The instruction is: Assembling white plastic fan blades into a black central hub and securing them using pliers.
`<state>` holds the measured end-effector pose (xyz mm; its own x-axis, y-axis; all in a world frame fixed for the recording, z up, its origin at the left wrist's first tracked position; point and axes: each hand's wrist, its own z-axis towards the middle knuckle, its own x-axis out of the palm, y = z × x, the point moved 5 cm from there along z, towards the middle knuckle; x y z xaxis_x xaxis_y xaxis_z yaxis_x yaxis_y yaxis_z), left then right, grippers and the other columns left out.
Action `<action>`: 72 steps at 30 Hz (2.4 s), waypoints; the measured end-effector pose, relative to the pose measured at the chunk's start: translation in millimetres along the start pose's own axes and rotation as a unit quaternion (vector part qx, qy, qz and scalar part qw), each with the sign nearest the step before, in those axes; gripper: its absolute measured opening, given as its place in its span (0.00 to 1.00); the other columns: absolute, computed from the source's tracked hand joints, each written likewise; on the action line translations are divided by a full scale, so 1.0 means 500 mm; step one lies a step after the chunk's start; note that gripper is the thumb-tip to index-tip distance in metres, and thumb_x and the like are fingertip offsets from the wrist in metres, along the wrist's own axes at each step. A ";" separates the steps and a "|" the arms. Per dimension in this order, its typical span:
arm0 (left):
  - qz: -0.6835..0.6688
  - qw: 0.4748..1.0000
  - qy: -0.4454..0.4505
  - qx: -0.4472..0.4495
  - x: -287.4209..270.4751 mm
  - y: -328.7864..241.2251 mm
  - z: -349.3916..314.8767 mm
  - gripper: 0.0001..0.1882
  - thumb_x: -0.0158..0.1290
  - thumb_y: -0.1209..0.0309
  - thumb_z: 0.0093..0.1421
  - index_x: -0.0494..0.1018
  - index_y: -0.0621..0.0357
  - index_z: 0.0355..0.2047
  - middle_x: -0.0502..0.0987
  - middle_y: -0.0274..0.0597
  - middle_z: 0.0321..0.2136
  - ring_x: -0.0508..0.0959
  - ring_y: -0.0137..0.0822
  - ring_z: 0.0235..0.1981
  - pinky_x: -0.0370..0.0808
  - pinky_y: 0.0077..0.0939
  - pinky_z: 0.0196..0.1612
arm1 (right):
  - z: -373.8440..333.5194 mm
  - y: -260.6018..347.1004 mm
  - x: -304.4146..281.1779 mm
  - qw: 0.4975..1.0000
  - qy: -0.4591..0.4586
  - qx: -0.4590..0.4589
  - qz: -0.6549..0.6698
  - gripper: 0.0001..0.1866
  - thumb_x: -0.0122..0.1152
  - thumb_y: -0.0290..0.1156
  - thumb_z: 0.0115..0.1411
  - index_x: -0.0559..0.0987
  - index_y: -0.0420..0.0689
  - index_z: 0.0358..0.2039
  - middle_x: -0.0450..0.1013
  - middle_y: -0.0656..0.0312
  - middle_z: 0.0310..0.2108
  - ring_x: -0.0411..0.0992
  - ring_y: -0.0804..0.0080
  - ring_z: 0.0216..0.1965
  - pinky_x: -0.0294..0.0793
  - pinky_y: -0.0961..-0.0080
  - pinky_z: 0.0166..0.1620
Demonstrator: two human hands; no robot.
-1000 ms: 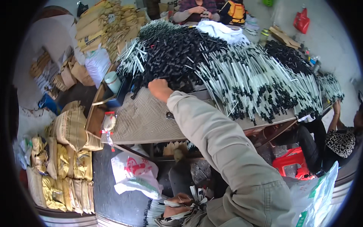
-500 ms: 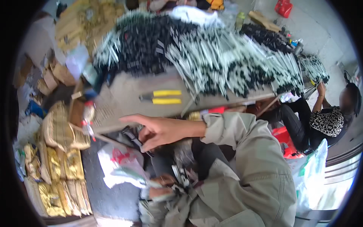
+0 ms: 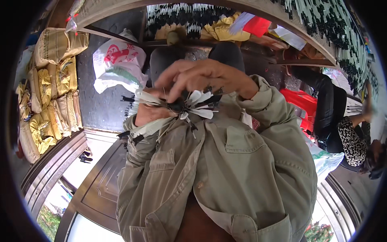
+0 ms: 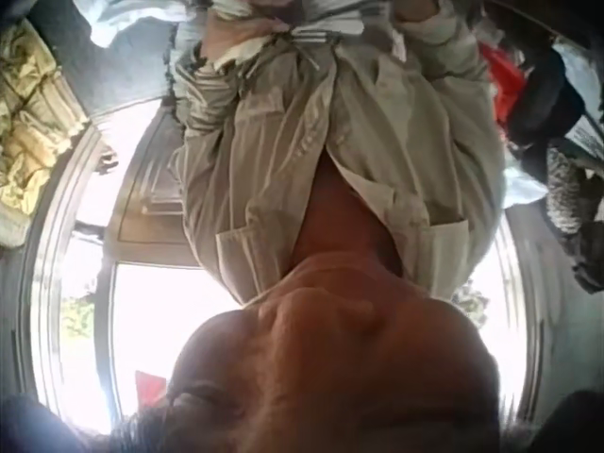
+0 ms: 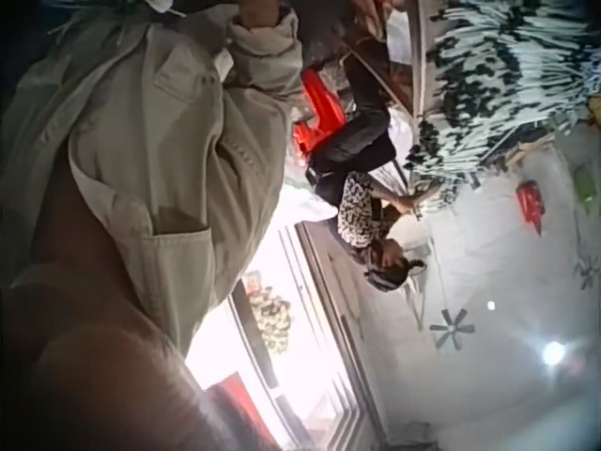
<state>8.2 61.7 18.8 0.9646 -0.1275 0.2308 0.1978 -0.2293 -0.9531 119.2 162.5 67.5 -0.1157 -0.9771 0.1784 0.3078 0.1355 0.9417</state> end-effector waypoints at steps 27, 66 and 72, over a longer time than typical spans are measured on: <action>-0.057 0.976 -0.189 0.093 0.050 0.021 -0.024 0.14 0.61 0.82 0.42 0.73 0.66 0.31 0.74 0.45 0.27 0.75 0.31 0.30 0.70 0.21 0.34 | -0.066 -0.033 0.006 0.975 -0.128 0.182 -0.005 0.15 0.58 0.31 0.51 0.76 0.37 0.38 0.68 0.63 0.28 0.66 0.78 0.32 0.63 0.80 0.36; 0.005 0.988 -0.099 0.117 0.031 -0.010 -0.022 0.11 0.62 0.80 0.43 0.69 0.64 0.25 0.74 0.48 0.34 0.74 0.31 0.33 0.69 0.21 0.35 | -0.086 -0.030 0.035 0.913 -0.260 0.305 0.075 0.11 0.58 0.33 0.51 0.75 0.38 0.31 0.71 0.67 0.27 0.66 0.86 0.30 0.63 0.86 0.32; 0.014 0.989 -0.106 0.106 0.032 -0.007 -0.029 0.11 0.61 0.81 0.44 0.69 0.65 0.25 0.74 0.49 0.34 0.74 0.31 0.31 0.70 0.21 0.33 | -0.080 -0.034 0.033 0.924 -0.269 0.260 0.082 0.09 0.61 0.31 0.51 0.77 0.38 0.28 0.72 0.67 0.23 0.66 0.87 0.25 0.65 0.87 0.28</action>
<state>20.1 46.4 28.7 0.9806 0.0799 0.1792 0.1812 -0.0192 -0.9833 149.9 137.4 42.9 -0.6030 -0.7329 0.3150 -0.1167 0.4716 0.8740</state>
